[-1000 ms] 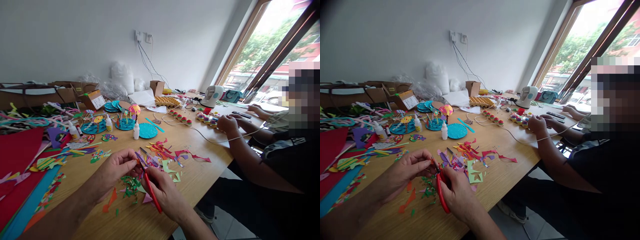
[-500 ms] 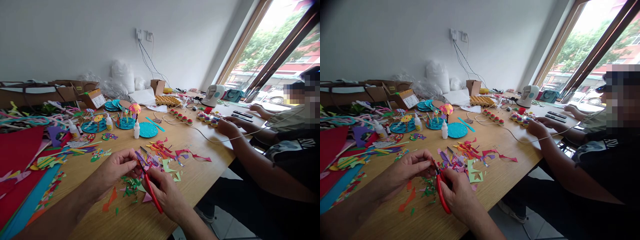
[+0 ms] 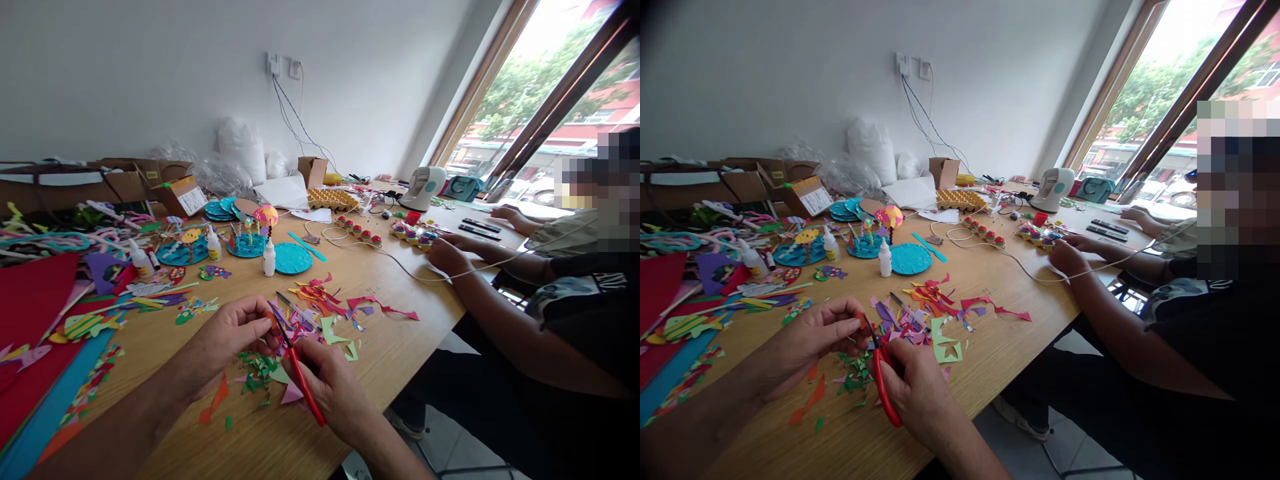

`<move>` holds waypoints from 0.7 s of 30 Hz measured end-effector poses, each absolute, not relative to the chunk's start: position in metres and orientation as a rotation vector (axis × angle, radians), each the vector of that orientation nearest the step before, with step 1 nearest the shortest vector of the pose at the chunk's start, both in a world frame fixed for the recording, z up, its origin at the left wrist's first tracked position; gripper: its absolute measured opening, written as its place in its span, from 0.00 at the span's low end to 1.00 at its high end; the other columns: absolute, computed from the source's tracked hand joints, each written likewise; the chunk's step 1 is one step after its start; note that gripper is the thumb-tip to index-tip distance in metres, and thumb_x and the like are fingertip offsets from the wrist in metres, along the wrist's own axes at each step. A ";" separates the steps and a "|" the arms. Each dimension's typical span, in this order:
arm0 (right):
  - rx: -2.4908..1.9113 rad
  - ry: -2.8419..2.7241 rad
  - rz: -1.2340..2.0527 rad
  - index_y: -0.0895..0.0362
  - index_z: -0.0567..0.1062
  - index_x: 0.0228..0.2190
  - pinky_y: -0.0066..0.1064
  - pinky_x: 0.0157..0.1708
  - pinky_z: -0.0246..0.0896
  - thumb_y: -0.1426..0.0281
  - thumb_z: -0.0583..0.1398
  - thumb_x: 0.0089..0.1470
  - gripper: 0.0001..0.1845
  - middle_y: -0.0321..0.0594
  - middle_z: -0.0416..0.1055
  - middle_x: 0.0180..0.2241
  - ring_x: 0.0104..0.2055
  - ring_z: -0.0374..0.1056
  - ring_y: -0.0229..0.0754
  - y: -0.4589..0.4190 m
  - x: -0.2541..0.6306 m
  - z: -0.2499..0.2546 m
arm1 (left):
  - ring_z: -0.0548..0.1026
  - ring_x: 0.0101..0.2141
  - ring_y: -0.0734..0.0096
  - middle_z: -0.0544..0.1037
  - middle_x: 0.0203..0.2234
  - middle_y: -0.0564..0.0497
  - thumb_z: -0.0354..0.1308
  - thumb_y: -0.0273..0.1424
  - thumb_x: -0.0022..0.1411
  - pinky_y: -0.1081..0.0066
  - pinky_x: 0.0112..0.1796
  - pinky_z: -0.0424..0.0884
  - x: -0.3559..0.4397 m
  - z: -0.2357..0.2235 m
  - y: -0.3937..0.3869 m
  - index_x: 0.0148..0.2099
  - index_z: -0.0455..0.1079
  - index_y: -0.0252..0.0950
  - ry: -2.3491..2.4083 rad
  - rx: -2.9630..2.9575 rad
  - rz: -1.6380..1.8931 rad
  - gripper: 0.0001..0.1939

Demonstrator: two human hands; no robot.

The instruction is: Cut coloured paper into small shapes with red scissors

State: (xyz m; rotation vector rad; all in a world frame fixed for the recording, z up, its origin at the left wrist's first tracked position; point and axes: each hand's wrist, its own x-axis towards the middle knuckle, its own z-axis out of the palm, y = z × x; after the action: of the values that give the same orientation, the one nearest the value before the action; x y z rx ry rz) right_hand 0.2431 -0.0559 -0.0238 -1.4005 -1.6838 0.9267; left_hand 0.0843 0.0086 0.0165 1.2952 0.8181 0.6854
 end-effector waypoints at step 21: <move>-1.319 -1.677 0.988 0.57 0.60 0.23 0.22 0.22 0.47 0.68 0.50 0.58 0.12 0.30 0.56 0.21 0.23 0.52 0.32 -0.057 0.243 -0.022 | 0.67 0.21 0.79 0.72 0.20 0.57 0.57 0.31 0.55 0.77 0.23 0.63 0.090 0.010 0.004 0.30 0.66 0.35 0.792 1.263 0.704 0.05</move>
State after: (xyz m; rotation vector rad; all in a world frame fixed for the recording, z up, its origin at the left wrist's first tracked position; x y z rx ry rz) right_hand 0.2431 -0.0566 -0.0225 -1.3191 -1.6766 0.9877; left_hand 0.0901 0.0037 0.0102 1.2626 0.7917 0.7038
